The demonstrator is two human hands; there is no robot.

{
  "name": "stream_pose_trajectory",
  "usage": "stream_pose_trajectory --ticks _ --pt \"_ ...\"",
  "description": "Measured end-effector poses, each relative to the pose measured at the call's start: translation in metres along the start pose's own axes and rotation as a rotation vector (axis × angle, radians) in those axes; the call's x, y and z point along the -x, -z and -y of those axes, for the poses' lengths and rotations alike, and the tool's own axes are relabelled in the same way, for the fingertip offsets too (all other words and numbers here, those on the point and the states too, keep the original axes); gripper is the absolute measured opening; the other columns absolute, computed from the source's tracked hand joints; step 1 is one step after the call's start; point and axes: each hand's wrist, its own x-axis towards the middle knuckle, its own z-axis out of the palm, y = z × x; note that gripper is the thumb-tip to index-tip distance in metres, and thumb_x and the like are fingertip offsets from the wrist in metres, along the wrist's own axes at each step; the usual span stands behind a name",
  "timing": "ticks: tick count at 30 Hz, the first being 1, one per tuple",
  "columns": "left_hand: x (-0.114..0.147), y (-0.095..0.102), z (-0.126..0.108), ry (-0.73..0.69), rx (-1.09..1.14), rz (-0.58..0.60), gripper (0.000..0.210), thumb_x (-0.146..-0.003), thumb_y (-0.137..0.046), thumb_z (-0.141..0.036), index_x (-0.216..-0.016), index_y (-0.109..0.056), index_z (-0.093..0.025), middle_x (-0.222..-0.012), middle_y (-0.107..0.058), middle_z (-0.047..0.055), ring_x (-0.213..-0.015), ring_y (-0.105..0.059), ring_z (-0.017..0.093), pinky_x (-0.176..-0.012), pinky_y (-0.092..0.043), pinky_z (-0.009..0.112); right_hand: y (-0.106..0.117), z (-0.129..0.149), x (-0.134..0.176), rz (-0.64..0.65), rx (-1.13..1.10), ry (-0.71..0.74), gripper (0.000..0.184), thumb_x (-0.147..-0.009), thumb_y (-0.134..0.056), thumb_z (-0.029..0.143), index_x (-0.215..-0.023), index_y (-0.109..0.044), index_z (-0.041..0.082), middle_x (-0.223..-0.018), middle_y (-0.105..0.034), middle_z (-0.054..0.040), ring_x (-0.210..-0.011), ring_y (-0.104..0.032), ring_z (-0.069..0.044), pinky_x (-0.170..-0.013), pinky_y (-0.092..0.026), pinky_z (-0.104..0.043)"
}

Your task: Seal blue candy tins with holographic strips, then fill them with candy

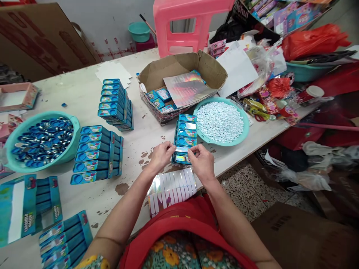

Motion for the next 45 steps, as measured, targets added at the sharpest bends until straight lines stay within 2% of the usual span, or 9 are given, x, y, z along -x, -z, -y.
stream_pose_trajectory --ticks 4,8,12,16,23,26,31,37,45 --pt "-0.007 -0.009 0.009 0.018 -0.08 0.038 0.031 -0.085 -0.043 -0.04 -0.067 -0.055 -0.017 -0.059 -0.055 0.0 -0.057 -0.049 0.014 -0.056 -0.033 0.024 0.001 -0.003 -0.005 -0.016 0.103 0.065 0.008 -0.076 -0.057 0.028 -0.076 -0.055 0.02 -0.075 -0.061 -0.0025 -0.07 -0.053 -0.018 -0.066 -0.038 -0.029" --pt "-0.004 -0.021 0.035 0.11 -0.022 0.017 0.028 -0.085 -0.046 -0.039 -0.073 -0.058 -0.016 -0.063 -0.058 0.001 -0.063 -0.053 0.015 -0.062 -0.039 0.025 0.004 -0.013 -0.008 -0.106 -0.023 0.005 0.033 -0.071 -0.064 0.035 -0.095 -0.052 0.017 -0.1 -0.053 -0.0087 -0.078 -0.051 -0.017 -0.07 -0.043 -0.031" --pt "0.014 -0.032 0.041 -0.082 0.184 -0.106 0.04 -0.089 -0.041 -0.046 -0.114 -0.058 -0.018 -0.115 -0.06 0.009 -0.109 -0.053 0.022 -0.091 -0.04 0.033 -0.005 -0.023 -0.01 -0.074 -0.176 -0.122 0.045 -0.069 -0.066 0.049 -0.097 -0.052 0.016 -0.095 -0.056 -0.0067 -0.066 -0.05 -0.014 -0.064 -0.045 -0.03" --pt "0.031 -0.029 0.044 -0.266 0.07 0.085 0.058 -0.086 -0.047 -0.051 -0.136 -0.042 -0.023 -0.148 -0.033 0.009 -0.136 -0.025 0.027 -0.11 -0.017 0.041 -0.011 -0.026 -0.014 -0.052 -0.201 -0.177 0.036 -0.068 -0.068 0.048 -0.079 -0.056 0.016 -0.074 -0.059 -0.004 -0.061 -0.052 -0.015 -0.062 -0.045 -0.03" --pt "0.073 0.02 0.135 0.415 -0.17 -0.041 0.057 -0.081 -0.046 -0.061 -0.114 -0.056 -0.015 -0.101 -0.066 0.015 -0.096 -0.059 0.031 -0.082 -0.041 0.039 -0.014 -0.065 0.039 -0.153 -0.584 -0.274 0.039 -0.083 -0.053 0.047 -0.107 -0.052 0.017 -0.091 -0.061 -0.0053 -0.074 -0.059 -0.015 -0.068 -0.05 -0.029" --pt "0.096 0.009 0.167 0.576 -0.06 0.016 0.055 -0.073 -0.061 -0.051 -0.113 -0.053 -0.015 -0.085 -0.066 0.011 -0.079 -0.062 0.027 -0.069 -0.044 0.033 -0.034 -0.081 0.078 0.14 -0.5 -0.311 0.035 -0.079 -0.058 0.047 -0.096 -0.058 0.016 -0.082 -0.062 -0.0042 -0.069 -0.057 -0.016 -0.064 -0.05 -0.029" --pt "0.096 -0.015 0.174 0.497 0.467 -0.052 0.049 -0.067 -0.067 -0.035 -0.109 -0.054 -0.015 -0.085 -0.063 0.005 -0.068 -0.057 0.015 -0.062 -0.044 0.025 -0.078 -0.062 0.105 0.523 -0.349 -0.066 0.021 -0.081 -0.055 0.033 -0.093 -0.062 0.017 -0.087 -0.063 -0.0046 -0.066 -0.057 -0.014 -0.065 -0.05 -0.029" --pt "0.089 -0.005 0.174 0.339 0.416 0.041 0.027 -0.066 -0.064 -0.039 -0.074 -0.064 -0.012 -0.071 -0.062 0.003 -0.067 -0.054 0.014 -0.068 -0.042 0.026 -0.105 -0.031 0.108 0.476 -0.016 0.452 0.034 -0.084 -0.051 0.017 -0.117 -0.056 0.024 -0.107 -0.058 -0.0091 -0.098 -0.057 -0.024 -0.085 -0.05 -0.037" --pt "0.089 -0.013 0.18 0.393 0.21 -0.055 0.029 -0.068 -0.059 -0.042 -0.072 -0.066 -0.014 -0.067 -0.062 0.002 -0.067 -0.054 0.017 -0.064 -0.041 0.027 -0.106 -0.044 0.126 0.541 0.144 0.618 0.034 -0.085 -0.048 0.013 -0.117 -0.055 0.022 -0.127 -0.053 -0.0129 -0.11 -0.051 -0.028 -0.088 -0.046 -0.043"
